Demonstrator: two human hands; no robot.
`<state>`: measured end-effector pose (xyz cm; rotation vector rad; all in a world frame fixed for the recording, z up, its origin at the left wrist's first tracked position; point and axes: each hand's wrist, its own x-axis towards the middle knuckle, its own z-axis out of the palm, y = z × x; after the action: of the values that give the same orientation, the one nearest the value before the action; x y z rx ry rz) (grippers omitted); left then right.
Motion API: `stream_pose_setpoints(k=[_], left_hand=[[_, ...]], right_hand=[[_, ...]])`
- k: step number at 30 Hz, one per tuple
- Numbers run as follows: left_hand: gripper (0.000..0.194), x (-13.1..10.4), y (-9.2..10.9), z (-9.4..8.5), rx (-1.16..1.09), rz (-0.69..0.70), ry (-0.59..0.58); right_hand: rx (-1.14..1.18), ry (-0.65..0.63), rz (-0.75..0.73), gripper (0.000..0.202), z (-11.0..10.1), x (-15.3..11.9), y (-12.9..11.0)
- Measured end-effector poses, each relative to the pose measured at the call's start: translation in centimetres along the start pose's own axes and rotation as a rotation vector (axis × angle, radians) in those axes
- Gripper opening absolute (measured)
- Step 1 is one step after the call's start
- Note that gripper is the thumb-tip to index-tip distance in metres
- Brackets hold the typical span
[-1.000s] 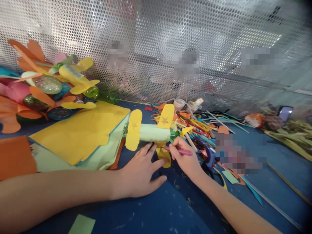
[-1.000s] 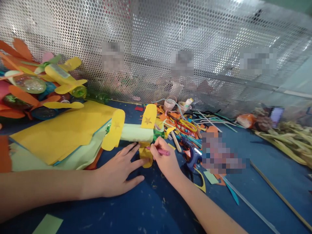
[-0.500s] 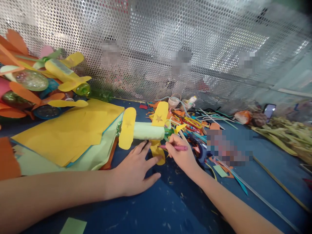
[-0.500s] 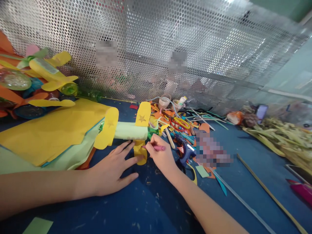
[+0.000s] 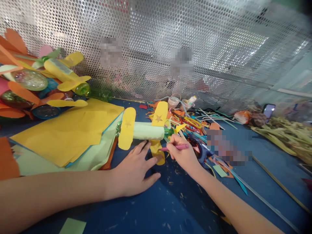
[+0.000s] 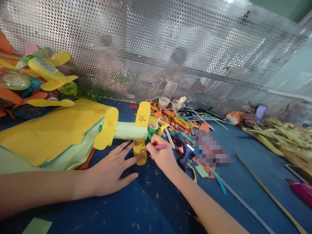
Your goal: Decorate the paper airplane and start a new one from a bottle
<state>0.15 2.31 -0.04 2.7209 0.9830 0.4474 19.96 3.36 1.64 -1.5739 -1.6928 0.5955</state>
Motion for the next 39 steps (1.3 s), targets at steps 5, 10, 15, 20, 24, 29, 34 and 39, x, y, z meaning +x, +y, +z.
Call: stream_pose_setpoints(k=[5,10,15,20,24,29,34,39], left_hand=[[0.044,0.1,0.1,0.0,-0.007,0.002,-0.002],[0.045,0.2,0.2,-0.2,-0.003,-0.002,-0.025],[0.046,0.1,0.1,-0.2,0.008,-0.007,-0.04],[0.047,0.0,0.1,-0.1,0.007,-0.002,-0.02],[0.046,0.1,0.0,-0.2,0.002,-0.006,-0.012],[0.044,0.0,0.0,-0.1,-0.009,0.002,0.011],[0.046,0.1,0.0,0.0,0.013,-0.005,-0.013],[0.046,0.1,0.1,-0.1,0.032,-0.007,-0.02]], right_hand=[[0.052,-0.032,-0.017,0.022,0.8,0.1,0.2],[0.178,-0.09,-0.049,0.021,1.4,0.2,0.8],[0.229,-0.118,-0.059,0.02,1.6,0.4,1.3],[0.345,-0.037,-0.017,0.021,1.5,0.6,1.1],[0.475,0.059,0.029,0.018,1.1,0.4,0.6],[0.381,-0.017,-0.011,0.022,0.9,0.4,0.6],[0.325,-0.001,-0.014,0.023,1.1,0.6,0.8],[0.275,-0.016,-0.035,0.023,1.3,0.7,1.1]])
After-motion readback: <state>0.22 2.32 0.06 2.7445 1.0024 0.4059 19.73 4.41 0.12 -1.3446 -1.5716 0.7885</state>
